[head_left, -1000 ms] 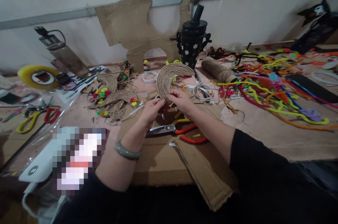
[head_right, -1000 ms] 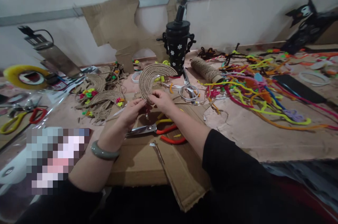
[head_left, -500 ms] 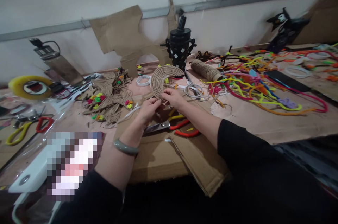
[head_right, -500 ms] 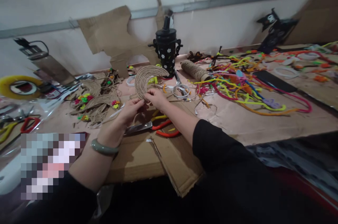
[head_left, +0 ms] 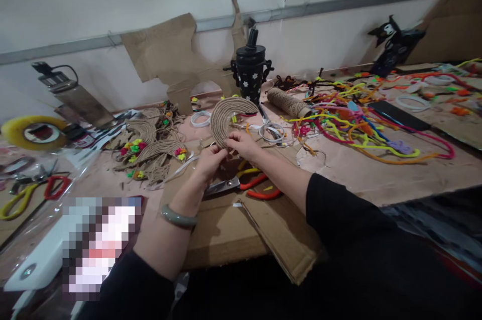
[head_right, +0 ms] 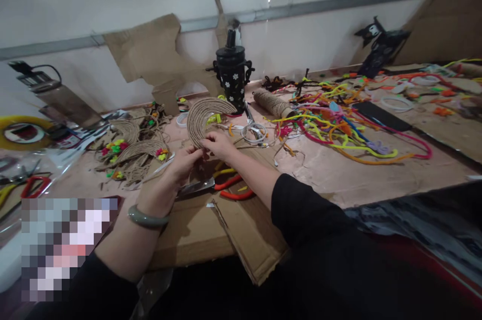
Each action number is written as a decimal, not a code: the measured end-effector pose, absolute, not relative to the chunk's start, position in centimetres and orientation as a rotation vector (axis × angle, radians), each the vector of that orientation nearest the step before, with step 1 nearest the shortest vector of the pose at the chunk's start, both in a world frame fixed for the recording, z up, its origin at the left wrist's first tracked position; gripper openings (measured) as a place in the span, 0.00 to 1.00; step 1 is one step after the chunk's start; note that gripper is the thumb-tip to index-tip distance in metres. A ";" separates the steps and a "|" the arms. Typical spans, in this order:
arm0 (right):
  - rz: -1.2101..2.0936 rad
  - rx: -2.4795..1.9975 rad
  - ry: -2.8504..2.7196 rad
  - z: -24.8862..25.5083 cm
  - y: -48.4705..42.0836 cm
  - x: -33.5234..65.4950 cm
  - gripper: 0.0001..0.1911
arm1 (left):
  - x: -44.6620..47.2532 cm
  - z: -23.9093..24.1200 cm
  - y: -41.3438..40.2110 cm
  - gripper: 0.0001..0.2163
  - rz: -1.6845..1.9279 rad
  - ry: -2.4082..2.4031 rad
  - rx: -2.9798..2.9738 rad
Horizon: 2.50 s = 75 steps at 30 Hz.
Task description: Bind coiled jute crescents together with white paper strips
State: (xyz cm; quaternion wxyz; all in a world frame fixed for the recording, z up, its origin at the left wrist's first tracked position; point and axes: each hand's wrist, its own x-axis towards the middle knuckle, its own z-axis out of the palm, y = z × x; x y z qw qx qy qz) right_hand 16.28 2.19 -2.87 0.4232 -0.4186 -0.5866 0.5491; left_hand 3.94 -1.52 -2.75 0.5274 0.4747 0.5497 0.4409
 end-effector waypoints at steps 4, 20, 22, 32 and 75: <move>1.380 -1.041 -1.475 -2.8 2.2 16.2 0.08 | 3.9 -2.9 -1.4 0.08 1.080 1.303 1.142; 1.338 -0.994 -1.669 -4.0 2.5 16.4 0.07 | 1.9 -2.3 -1.1 0.20 1.299 1.307 0.985; 1.373 -0.951 -1.754 -4.0 2.3 16.4 0.06 | 1.7 -2.0 -1.0 0.20 1.363 1.272 0.905; 1.311 -0.820 -2.141 -3.2 1.4 16.7 0.09 | 0.0 -1.9 0.0 0.18 1.687 1.119 0.664; 0.541 -1.561 -1.691 -1.6 6.8 27.4 0.10 | 1.2 -2.3 -0.6 0.08 1.538 1.275 0.726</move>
